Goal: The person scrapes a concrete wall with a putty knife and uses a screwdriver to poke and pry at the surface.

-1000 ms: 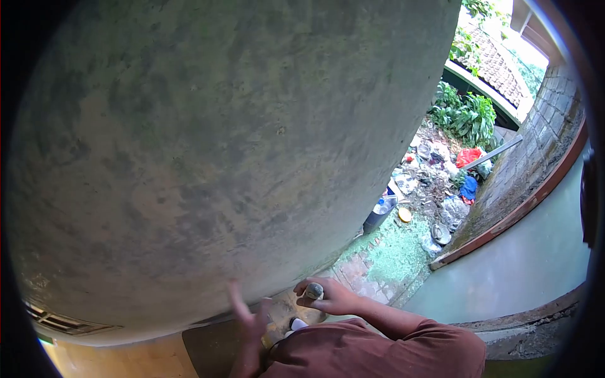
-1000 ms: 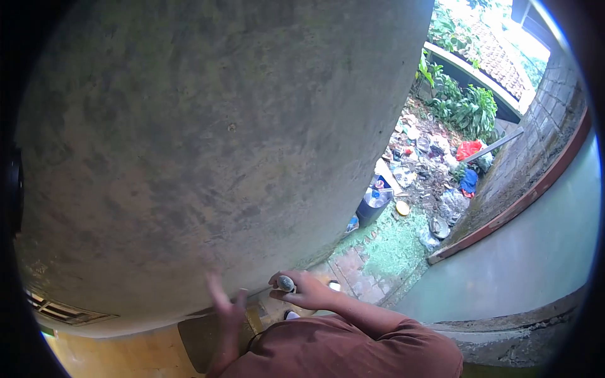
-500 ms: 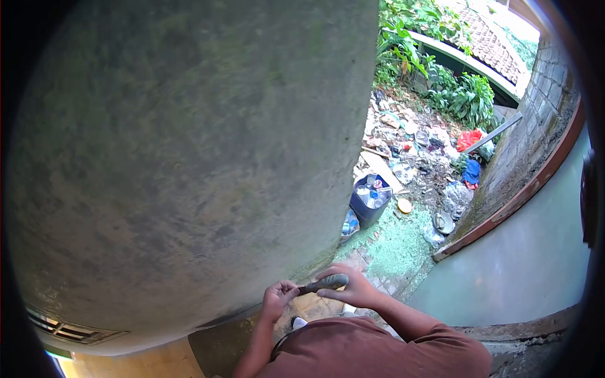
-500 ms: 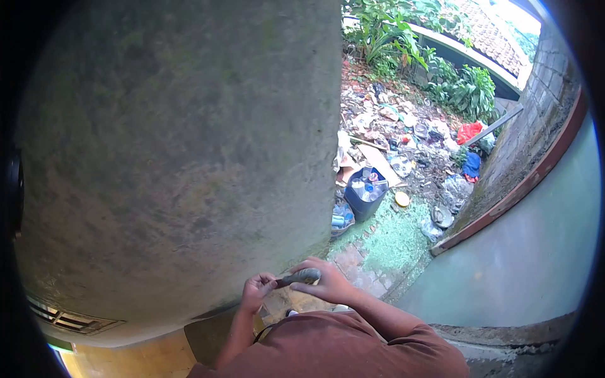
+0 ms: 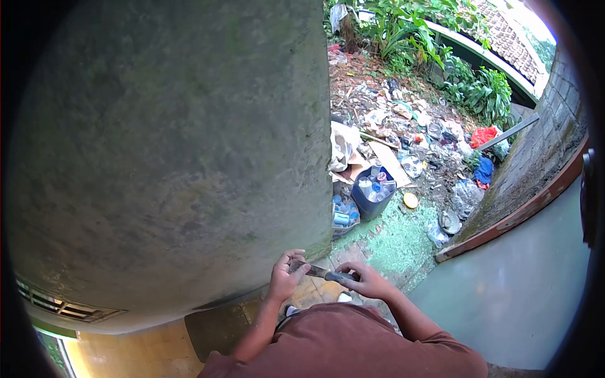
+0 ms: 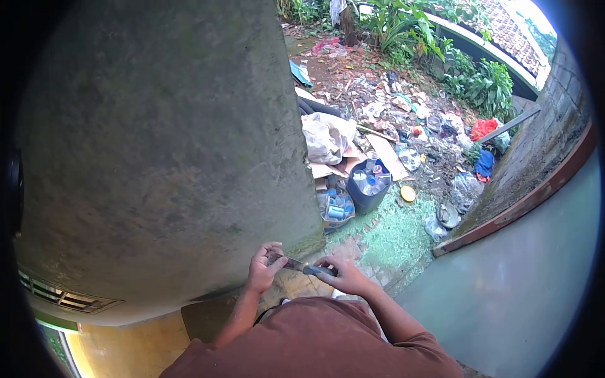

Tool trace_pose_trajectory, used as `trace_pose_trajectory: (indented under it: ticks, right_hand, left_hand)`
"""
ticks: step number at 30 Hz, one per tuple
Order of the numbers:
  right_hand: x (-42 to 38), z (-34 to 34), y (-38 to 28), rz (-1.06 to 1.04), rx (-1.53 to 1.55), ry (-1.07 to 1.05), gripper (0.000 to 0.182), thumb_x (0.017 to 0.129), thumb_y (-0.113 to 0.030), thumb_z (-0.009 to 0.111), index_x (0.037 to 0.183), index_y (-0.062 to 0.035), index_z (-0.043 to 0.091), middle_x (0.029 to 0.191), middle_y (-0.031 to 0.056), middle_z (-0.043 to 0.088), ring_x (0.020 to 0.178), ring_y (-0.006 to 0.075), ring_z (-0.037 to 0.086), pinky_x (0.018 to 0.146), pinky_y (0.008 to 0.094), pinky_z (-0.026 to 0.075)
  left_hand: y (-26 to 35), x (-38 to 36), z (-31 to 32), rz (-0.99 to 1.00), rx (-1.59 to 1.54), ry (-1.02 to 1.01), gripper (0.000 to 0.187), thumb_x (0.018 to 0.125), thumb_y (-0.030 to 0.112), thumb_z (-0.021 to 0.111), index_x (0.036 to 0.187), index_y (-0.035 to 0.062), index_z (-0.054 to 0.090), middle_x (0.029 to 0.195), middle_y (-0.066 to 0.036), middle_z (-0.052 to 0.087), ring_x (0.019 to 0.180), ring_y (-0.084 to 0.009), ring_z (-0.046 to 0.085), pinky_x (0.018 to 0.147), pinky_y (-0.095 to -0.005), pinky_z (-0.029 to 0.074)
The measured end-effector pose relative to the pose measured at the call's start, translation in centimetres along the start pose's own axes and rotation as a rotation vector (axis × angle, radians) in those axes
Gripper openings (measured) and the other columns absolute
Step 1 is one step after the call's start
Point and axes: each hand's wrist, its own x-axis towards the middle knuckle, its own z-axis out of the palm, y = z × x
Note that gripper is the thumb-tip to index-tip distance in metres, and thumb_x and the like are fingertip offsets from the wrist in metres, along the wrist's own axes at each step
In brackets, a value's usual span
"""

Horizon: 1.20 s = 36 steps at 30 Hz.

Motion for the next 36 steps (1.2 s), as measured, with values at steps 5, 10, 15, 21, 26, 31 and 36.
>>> trace_pose_trajectory:
  ticks: [5,10,15,21,26,31,36]
  right_hand:
    - [1.0,-0.6,1.5,-0.012,-0.074,-0.127,0.037,0.09,-0.033,0.062,0.111,-0.0032,0.06,0.082,0.0123,0.063,0.073,0.0198,0.059,0.067,0.0338,0.046]
    - [3.2,-1.1,3.0,-0.026,0.026,-0.131,0.027,0.088,-0.023,0.06,0.105,-0.0019,0.058,0.079,0.0066,0.06,0.069,0.0127,0.057,0.061,0.0288,0.046]
    - [6.1,-1.3,5.1,-0.031,0.121,0.065,0.015,0.081,-0.012,0.054,0.09,0.0007,0.053,0.076,0.01,0.053,0.07,0.0167,0.057,0.063,0.0313,0.046]
    - [7.7,-2.3,1.0,0.083,0.422,0.251,0.023,0.093,-0.024,0.055,0.086,-0.0026,0.052,0.074,0.0037,0.056,0.063,0.0099,0.054,0.058,0.0262,0.046]
    - [9.1,-2.8,-0.7,0.073,0.461,0.344,0.024,0.097,-0.026,0.051,0.092,-0.0031,0.052,0.068,0.001,0.055,0.058,0.0087,0.052,0.055,0.0252,0.044]
    - [11.6,-3.0,-2.7,0.076,0.493,0.366,0.025,0.099,-0.027,0.047,0.087,-0.0049,0.049,0.064,-0.0005,0.05,0.051,0.007,0.046,0.047,0.0229,0.039]
    - [15.4,-5.1,-6.7,-0.093,0.354,0.51,0.025,0.099,-0.024,0.046,0.082,-0.0049,0.047,0.058,-0.0019,0.045,0.049,0.0058,0.041,0.044,0.0235,0.033]
  left_hand:
    - [1.0,0.0,2.6,-0.05,0.205,-0.068,0.034,0.08,0.003,0.071,0.111,0.0041,0.059,0.092,0.0,0.057,0.086,-0.0087,0.054,0.077,-0.0236,0.044]
    - [5.3,1.2,-0.5,0.493,0.671,0.347,0.029,0.082,0.007,0.069,0.108,0.0026,0.058,0.1,-0.009,0.059,0.098,-0.0216,0.056,0.09,-0.034,0.043]
    - [10.4,2.6,-10.7,0.996,0.981,1.035,0.042,0.089,0.008,0.059,0.125,-0.0044,0.043,0.133,-0.02,0.039,0.128,-0.0305,0.035,0.108,-0.043,0.026]
    - [13.8,6.4,-15.7,1.126,1.083,1.282,0.051,0.095,0.019,0.049,0.137,-0.006,0.033,0.145,-0.025,0.026,0.136,-0.036,0.026,0.111,-0.0455,0.02]
    - [13.6,6.8,-16.5,1.154,1.208,1.296,0.053,0.097,0.023,0.043,0.139,-0.0061,0.031,0.145,-0.024,0.025,0.135,-0.0338,0.027,0.109,-0.0456,0.025]
    - [14.0,6.8,-15.5,1.145,1.173,1.224,0.053,0.096,0.022,0.044,0.14,-0.0054,0.03,0.148,-0.023,0.02,0.136,-0.0338,0.024,0.109,-0.0461,0.025]
    - [14.3,7.2,-15.5,1.187,1.159,1.224,0.053,0.095,0.02,0.044,0.139,-0.006,0.031,0.148,-0.023,0.019,0.137,-0.0343,0.022,0.11,-0.0466,0.024]
